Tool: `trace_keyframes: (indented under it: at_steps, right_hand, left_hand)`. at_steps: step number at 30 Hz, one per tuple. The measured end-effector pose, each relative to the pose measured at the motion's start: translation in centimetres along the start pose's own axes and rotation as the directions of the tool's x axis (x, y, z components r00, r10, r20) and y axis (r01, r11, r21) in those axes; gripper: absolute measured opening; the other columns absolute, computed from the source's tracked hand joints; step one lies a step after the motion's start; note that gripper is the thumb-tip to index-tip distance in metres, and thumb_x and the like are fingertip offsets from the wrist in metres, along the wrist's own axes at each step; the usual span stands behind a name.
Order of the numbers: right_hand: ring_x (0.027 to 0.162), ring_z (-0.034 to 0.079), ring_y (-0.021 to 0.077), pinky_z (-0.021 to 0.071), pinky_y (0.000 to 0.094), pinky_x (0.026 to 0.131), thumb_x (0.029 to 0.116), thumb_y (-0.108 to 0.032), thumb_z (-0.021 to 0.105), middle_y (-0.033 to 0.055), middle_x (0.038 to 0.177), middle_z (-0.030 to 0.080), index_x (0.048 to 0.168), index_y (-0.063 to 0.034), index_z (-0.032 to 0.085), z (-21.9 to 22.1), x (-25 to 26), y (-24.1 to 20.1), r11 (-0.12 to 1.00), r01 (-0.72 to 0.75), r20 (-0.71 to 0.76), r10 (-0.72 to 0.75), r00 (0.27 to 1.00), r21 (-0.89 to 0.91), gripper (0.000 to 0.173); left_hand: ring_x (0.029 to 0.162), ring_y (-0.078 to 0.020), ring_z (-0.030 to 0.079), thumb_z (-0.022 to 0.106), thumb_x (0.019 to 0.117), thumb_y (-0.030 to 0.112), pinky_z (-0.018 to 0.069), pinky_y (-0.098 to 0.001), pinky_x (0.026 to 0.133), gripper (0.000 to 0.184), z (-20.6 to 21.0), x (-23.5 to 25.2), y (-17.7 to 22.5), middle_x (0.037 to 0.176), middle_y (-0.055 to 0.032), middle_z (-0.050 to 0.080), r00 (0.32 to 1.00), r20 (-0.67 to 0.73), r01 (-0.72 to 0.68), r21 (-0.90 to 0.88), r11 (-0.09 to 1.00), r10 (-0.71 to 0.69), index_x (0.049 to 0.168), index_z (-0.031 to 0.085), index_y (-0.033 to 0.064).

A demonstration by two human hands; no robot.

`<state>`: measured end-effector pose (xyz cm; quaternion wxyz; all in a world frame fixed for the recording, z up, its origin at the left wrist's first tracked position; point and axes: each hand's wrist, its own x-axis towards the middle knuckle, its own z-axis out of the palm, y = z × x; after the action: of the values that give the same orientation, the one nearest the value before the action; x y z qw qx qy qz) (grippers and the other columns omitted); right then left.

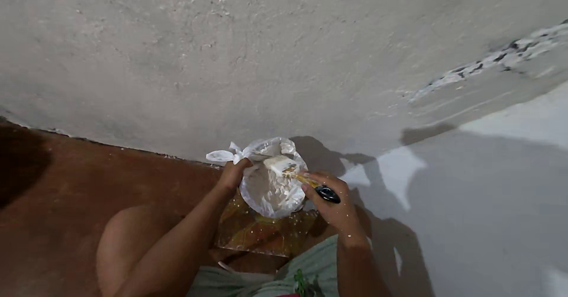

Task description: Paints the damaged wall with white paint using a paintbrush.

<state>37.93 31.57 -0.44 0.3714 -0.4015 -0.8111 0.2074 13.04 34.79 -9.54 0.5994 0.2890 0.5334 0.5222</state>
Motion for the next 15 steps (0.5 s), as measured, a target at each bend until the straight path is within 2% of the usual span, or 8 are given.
trace_keyframes:
  at_steps: [4, 8, 11, 15]
  right_hand:
    - [0.1, 0.069, 0.0111, 0.0562, 0.027, 0.091, 0.0948, -0.022, 0.068, 0.0122, 0.109, 0.074, 0.115, -0.0018, 0.076, 1.0, -0.3, 0.4, 0.999, -0.043, 0.102, 0.043, 0.994, -0.007, 0.03]
    - [0.097, 0.068, 0.0056, 0.0558, 0.0219, 0.089, 0.0929, -0.02, 0.07, 0.0088, 0.105, 0.074, 0.112, -0.0004, 0.076, -1.8, -0.4, 0.4, 0.999, -0.047, 0.109, 0.048, 0.993, -0.012, 0.028]
    - [0.101, 0.069, 0.0057, 0.0579, 0.0232, 0.091, 0.0916, -0.02, 0.072, 0.0087, 0.11, 0.073, 0.115, 0.0027, 0.072, -3.1, -0.5, -0.3, 0.994, 0.017, 0.151, -0.033, 0.988, 0.106, 0.033]
    - [0.108, 0.067, 0.009, 0.0567, 0.0273, 0.096, 0.0893, -0.017, 0.074, 0.0055, 0.111, 0.074, 0.109, -0.0032, 0.076, -1.1, -0.7, -0.8, 0.948, 0.048, 0.242, -0.129, 0.962, 0.314, 0.024]
  left_hand:
    - [0.076, -0.016, 0.066, 0.054, 0.1014, 0.018, 0.0574, -0.0353, 0.071, 0.019, 0.1, -0.4, 0.0, 0.085, -0.0087, 0.066, 1.0, 0.008, -0.002, 0.002, 1.0, 0.002, 0.107, 0.061, 0.0007]
    - [0.071, -0.0138, 0.066, 0.055, 0.1006, 0.017, 0.0571, -0.0329, 0.068, 0.016, -0.2, -0.5, 0.0, 0.08, -0.0064, 0.066, 0.999, 0.036, -0.03, 0.011, 0.999, 0.029, 0.101, 0.061, 0.0021]
    - [0.07, -0.0137, 0.066, 0.054, 0.1019, 0.018, 0.0578, -0.0325, 0.067, 0.017, -0.4, -0.5, 0.4, 0.08, -0.0065, 0.066, 0.998, 0.057, -0.006, 0.031, 0.999, 0.004, 0.104, 0.06, 0.0025]
    - [0.07, -0.0121, 0.065, 0.052, 0.1016, 0.019, 0.0571, -0.032, 0.066, 0.017, -0.3, -0.6, 0.4, 0.08, -0.0044, 0.066, 0.996, 0.087, -0.042, 0.042, 0.998, 0.038, 0.104, 0.061, 0.0042]
